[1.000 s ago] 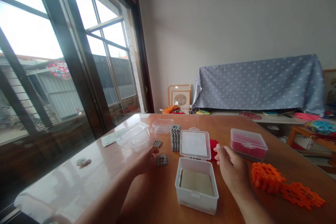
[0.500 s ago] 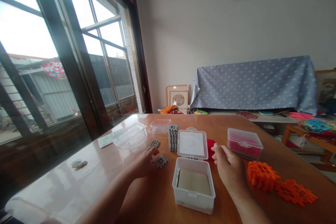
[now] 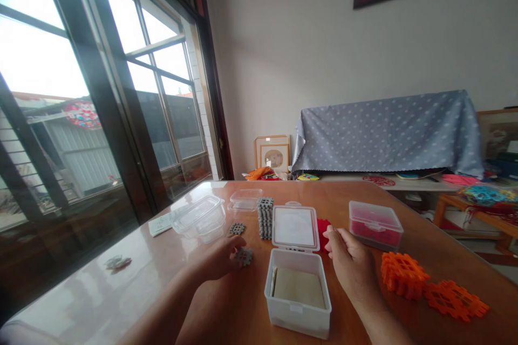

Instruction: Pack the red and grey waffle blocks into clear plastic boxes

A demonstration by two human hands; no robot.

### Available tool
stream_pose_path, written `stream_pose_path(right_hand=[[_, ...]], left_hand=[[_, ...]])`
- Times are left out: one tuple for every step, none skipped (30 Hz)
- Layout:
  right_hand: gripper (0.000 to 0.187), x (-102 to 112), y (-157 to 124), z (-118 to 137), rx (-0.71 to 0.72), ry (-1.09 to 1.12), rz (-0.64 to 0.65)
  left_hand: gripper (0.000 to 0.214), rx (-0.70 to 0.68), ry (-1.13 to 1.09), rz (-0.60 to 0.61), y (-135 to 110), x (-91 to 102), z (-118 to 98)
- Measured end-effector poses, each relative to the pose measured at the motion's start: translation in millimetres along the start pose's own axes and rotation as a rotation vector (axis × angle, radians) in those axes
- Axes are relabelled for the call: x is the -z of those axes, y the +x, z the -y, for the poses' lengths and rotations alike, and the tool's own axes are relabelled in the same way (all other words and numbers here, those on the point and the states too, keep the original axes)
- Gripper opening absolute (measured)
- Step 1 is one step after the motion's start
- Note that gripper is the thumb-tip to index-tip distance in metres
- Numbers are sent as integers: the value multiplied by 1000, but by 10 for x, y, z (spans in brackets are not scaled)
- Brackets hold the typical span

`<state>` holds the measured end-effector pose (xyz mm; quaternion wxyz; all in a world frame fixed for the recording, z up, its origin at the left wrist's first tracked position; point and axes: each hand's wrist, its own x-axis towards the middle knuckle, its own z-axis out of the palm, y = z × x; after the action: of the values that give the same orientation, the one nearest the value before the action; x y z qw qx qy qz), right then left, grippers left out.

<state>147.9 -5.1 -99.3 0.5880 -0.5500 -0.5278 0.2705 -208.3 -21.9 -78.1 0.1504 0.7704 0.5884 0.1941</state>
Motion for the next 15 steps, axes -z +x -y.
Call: stream_pose_path(right_hand=[[55, -1, -1, 2, 0, 4, 0], [55, -2, -4, 6, -2, 6, 0], [55, -3, -7, 13, -4, 6, 1], [56, -2, -11, 22, -7, 4, 1], [56, -2, -15, 34, -9, 1, 2], [56, 0, -19, 46, -11, -2, 4], [56, 1, -23, 58, -13, -4, 6], [56, 2, -26, 69, -13, -5, 8], [56, 3, -28, 76, -13, -4, 9], [56, 3, -28, 80, -13, -2, 11], [56, 2, -27, 79, -12, 1, 13], [56, 1, -25, 75, -10, 5, 14], [56, -1, -22, 69, -7, 9, 15], [56, -3, -18, 62, -3, 13, 15], [56, -4, -14, 56, 1, 17, 13]], left_hand=[[38, -14, -15, -46, 13, 23, 28], [36, -31, -29, -101, 38, 57, 50], [34, -48, -44, -161, 73, 100, 61], [31, -65, -56, -220, 121, 153, 61], [29, -81, -67, -272, 181, 213, 47], [26, -94, -73, -318, 251, 276, 22], [25, -105, -80, -361, 329, 339, -14], [24, -122, -91, -395, 414, 400, -57], [24, -137, -96, -411, 503, 455, -105], [25, -152, -94, -413, 594, 505, -152], [27, -164, -85, -415, 684, 546, -199], [27, -175, -74, -412, 772, 581, -242], [28, -189, -66, -405, 855, 608, -281], [28, -206, -60, -392, 934, 630, -316], [28, -220, -58, -371, 1006, 645, -348]])
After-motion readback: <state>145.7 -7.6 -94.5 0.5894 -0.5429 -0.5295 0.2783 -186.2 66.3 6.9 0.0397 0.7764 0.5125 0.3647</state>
